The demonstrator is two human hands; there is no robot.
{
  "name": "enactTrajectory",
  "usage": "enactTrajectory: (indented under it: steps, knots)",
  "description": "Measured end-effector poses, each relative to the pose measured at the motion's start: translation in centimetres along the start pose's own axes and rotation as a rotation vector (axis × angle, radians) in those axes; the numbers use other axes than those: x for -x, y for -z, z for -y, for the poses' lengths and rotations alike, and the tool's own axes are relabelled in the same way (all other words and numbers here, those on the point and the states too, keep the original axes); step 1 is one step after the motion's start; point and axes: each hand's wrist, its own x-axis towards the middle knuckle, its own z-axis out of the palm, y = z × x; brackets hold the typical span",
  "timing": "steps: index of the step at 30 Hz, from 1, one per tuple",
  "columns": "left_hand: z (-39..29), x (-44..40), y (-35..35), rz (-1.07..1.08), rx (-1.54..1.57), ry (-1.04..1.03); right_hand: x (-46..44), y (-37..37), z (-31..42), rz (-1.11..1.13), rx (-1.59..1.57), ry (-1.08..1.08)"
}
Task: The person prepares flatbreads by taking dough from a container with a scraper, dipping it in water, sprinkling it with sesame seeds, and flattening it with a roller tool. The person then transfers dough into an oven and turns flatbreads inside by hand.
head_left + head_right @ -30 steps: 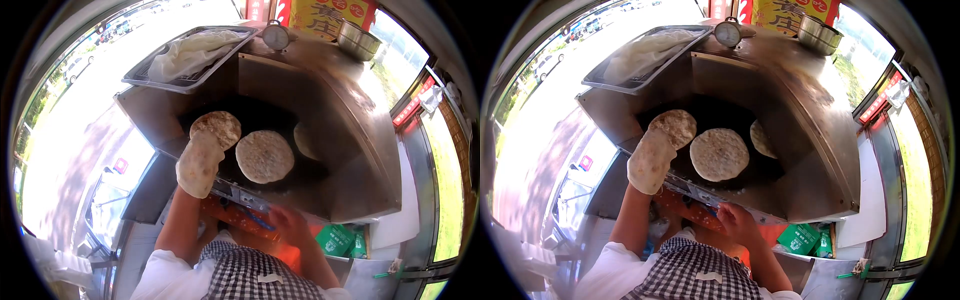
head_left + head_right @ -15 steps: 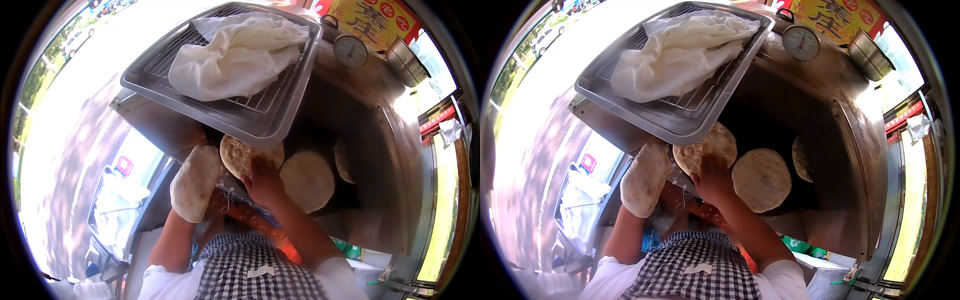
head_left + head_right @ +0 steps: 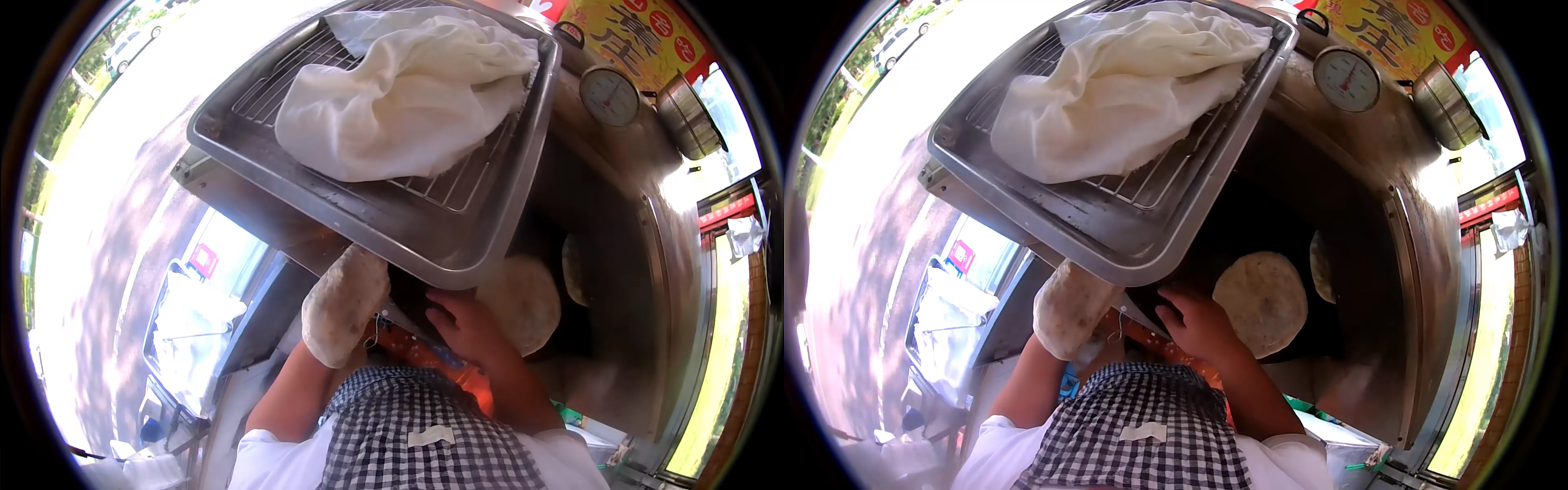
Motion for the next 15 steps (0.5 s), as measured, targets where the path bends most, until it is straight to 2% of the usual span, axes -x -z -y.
enactTrajectory:
  steps: [2, 3, 5, 8, 15]
  knots:
    - [2.5, -1.9, -1.9, -0.037, -0.188, -0.253, 2.0, 1.2, -0.7, -0.007, -0.143, -0.056]
    - [3.2, -2.5, -2.8, -0.032, -0.220, -0.315, 2.5, 2.1, -0.6, -0.054, -0.163, -0.086]
    - [3.0, -3.6, -4.2, 0.004, -0.240, -0.362, 3.6, 3.7, -0.5, -0.143, -0.201, -0.146]
    - [1.8, -5.8, -6.8, 0.045, -0.237, -0.415, 5.5, 4.5, -2.2, -0.324, -0.149, -0.031]
    - [0.7, -10.9, -11.0, 0.086, -0.364, -0.516, 10.2, 5.9, -2.9, -0.524, -0.205, -0.083]
